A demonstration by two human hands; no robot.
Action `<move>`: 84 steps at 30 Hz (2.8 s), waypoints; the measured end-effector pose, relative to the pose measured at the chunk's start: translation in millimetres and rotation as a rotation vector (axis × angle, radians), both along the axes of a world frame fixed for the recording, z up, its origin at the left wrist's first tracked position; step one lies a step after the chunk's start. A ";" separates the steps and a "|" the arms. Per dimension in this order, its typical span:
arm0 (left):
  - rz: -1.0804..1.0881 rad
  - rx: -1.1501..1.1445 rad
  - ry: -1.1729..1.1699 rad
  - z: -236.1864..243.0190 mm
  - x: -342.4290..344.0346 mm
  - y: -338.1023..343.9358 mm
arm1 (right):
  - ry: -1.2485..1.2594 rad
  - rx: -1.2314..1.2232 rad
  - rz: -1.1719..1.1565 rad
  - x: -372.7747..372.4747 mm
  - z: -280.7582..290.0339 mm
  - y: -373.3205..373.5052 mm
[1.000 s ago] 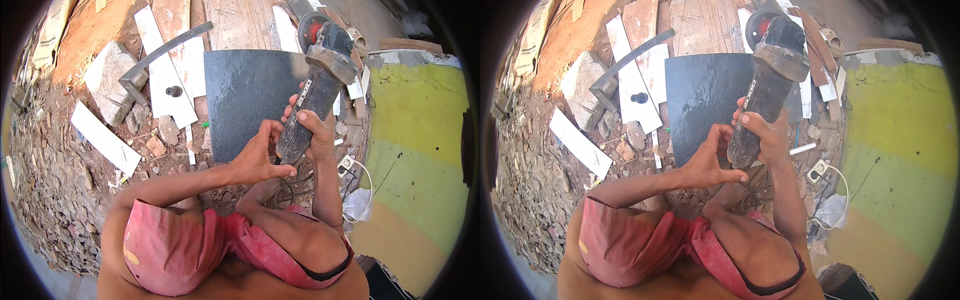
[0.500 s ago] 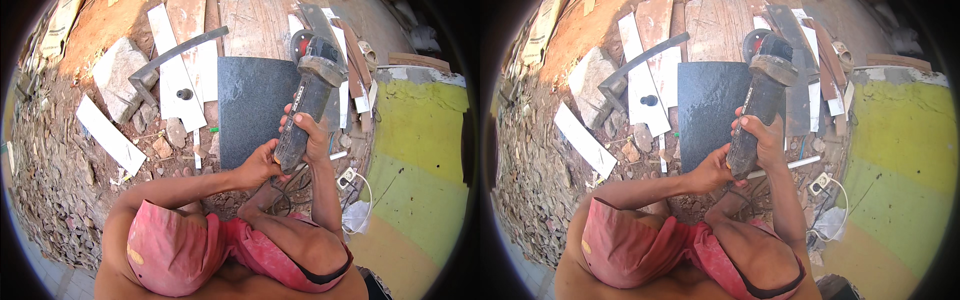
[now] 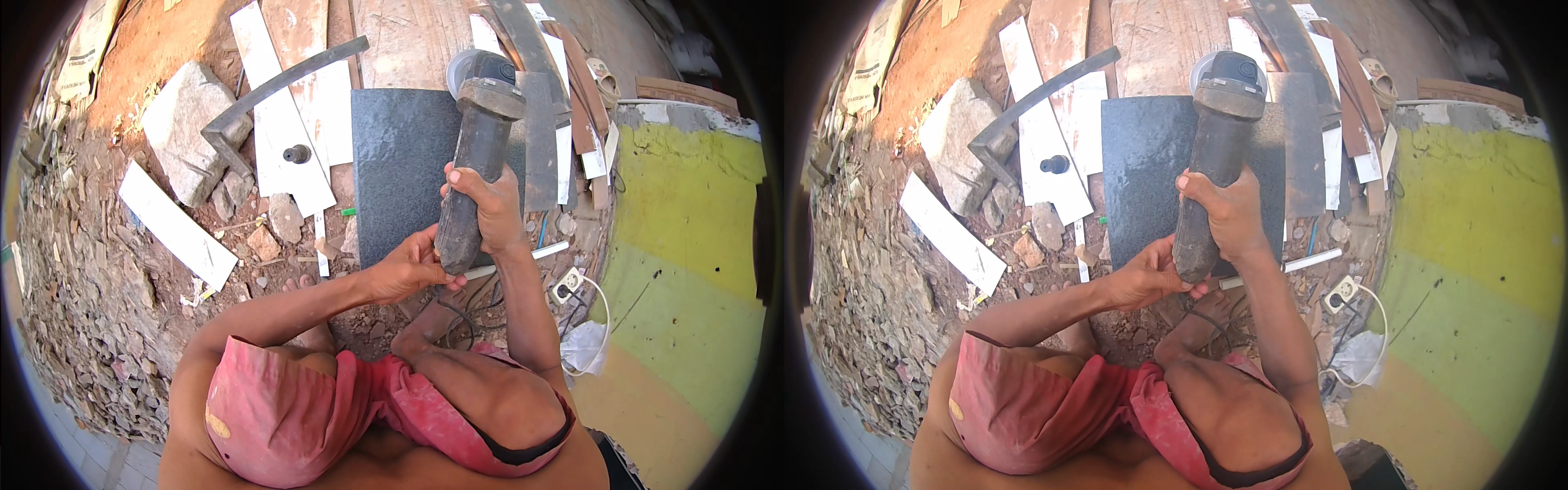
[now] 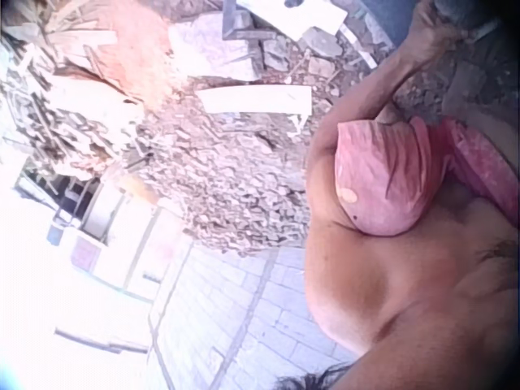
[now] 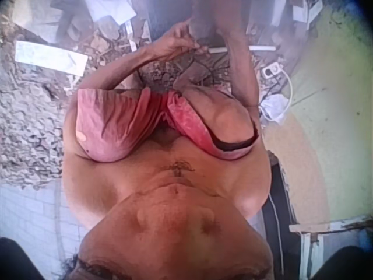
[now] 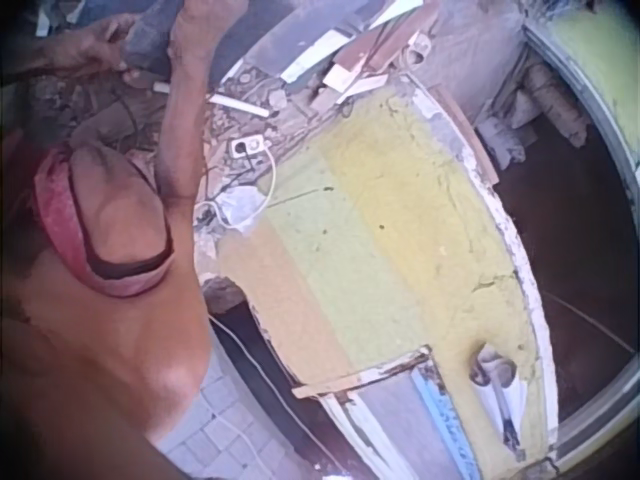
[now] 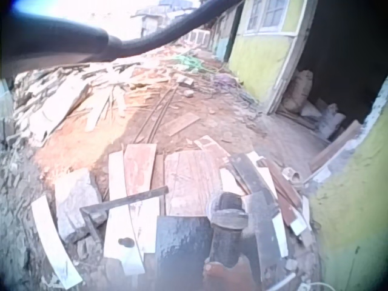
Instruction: The person measures and marks a dark tile using a metal ruler and a small cylindrical object, then uses an angle grinder to cut the tile along the marked line.
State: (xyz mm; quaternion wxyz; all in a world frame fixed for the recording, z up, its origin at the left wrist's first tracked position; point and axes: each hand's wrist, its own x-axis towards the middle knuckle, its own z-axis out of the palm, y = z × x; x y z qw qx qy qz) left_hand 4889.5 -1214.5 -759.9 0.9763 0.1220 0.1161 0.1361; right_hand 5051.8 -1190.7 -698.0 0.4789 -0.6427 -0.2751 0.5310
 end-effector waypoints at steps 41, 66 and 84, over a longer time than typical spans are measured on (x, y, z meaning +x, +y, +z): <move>-0.054 0.065 0.152 37.8 -32.1 46.2 | -0.034 -0.354 0.027 -55.8 16.6 29.7; -0.036 0.084 0.147 32.3 -31.4 46.3 | -0.051 -0.349 0.042 -56.1 12.6 32.1; -0.018 0.065 0.130 29.3 -24.7 42.2 | -0.055 -0.329 0.056 -52.4 13.4 32.0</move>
